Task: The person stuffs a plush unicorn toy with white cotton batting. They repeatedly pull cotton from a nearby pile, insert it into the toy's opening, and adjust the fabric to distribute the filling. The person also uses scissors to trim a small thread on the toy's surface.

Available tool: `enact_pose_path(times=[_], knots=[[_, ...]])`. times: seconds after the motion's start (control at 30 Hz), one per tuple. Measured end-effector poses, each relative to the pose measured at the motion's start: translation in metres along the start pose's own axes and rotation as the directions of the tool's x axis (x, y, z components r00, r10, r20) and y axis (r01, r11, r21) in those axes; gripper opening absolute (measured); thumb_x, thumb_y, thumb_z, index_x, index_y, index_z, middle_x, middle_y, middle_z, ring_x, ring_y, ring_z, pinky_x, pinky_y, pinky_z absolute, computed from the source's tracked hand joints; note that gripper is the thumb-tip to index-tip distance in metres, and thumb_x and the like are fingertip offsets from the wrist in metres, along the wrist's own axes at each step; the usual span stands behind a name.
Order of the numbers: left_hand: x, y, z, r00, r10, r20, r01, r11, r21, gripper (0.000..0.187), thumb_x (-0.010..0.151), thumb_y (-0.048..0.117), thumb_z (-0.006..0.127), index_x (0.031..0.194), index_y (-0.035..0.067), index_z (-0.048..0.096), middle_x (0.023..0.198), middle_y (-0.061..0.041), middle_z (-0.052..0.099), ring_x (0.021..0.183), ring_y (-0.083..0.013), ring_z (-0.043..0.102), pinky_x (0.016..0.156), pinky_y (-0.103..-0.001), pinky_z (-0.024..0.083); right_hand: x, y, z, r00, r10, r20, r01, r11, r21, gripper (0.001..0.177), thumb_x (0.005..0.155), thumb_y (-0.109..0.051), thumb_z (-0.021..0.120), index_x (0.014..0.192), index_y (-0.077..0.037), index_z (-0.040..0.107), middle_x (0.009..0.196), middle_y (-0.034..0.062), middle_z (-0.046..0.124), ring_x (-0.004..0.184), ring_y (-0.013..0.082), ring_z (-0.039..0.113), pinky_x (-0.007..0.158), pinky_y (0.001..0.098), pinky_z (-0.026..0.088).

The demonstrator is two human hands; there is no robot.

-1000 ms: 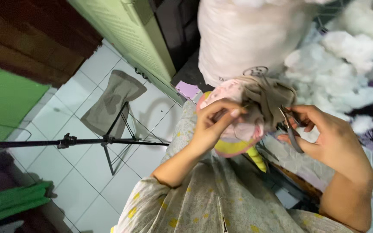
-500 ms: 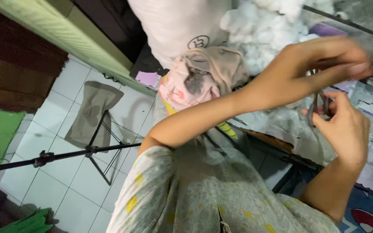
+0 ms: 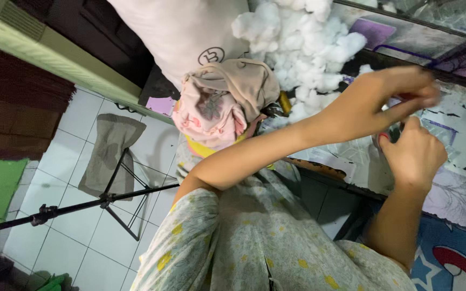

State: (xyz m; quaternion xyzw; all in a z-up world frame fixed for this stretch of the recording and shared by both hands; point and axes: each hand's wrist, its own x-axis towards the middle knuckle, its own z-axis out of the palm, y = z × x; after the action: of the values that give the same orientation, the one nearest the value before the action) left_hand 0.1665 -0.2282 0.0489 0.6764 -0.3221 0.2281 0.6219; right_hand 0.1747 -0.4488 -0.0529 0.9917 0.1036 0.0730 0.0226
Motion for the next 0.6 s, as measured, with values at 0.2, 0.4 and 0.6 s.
enact_pose_path(times=[0.2,0.4,0.6], knots=[[-0.045,-0.03,0.011,0.986,-0.114,0.123,0.024,0.823,0.567,0.018,0.086,0.014,0.068,0.104,0.011,0.068,0.096,-0.007,0.063,0.094,-0.0302,0.064,0.083,-0.042,0.051,0.005,0.008,0.005,0.998,-0.019,0.065,0.018,1.0,0.019,0.05,0.081,-0.047,0.085,0.101,-0.003,0.071,0.097,0.0195,0.075,0.087,0.0383,0.072,0.076,0.0478,0.057],[-0.068,-0.027,0.015,0.95,-0.236,0.203,-0.017,0.613,0.79,0.058,0.09,0.01,0.061,0.146,0.026,0.055,0.092,-0.007,0.061,0.085,-0.0275,0.062,0.074,-0.041,0.05,0.006,0.001,-0.002,0.998,-0.061,-0.01,0.061,0.998,-0.014,0.044,0.086,-0.044,0.083,0.104,-0.006,0.072,0.103,0.0174,0.073,0.096,0.0361,0.07,0.08,0.0474,0.056],[-0.074,-0.024,-0.015,0.974,-0.225,0.024,0.114,0.577,0.808,0.063,0.092,0.007,0.061,0.153,0.016,0.047,0.099,-0.008,0.06,0.089,-0.0278,0.061,0.08,-0.041,0.05,-0.009,-0.037,-0.016,0.978,-0.17,-0.123,0.195,0.954,0.227,0.026,0.099,-0.038,0.076,0.106,-0.012,0.074,0.107,0.0114,0.071,0.104,0.0312,0.066,0.089,0.0459,0.052]])
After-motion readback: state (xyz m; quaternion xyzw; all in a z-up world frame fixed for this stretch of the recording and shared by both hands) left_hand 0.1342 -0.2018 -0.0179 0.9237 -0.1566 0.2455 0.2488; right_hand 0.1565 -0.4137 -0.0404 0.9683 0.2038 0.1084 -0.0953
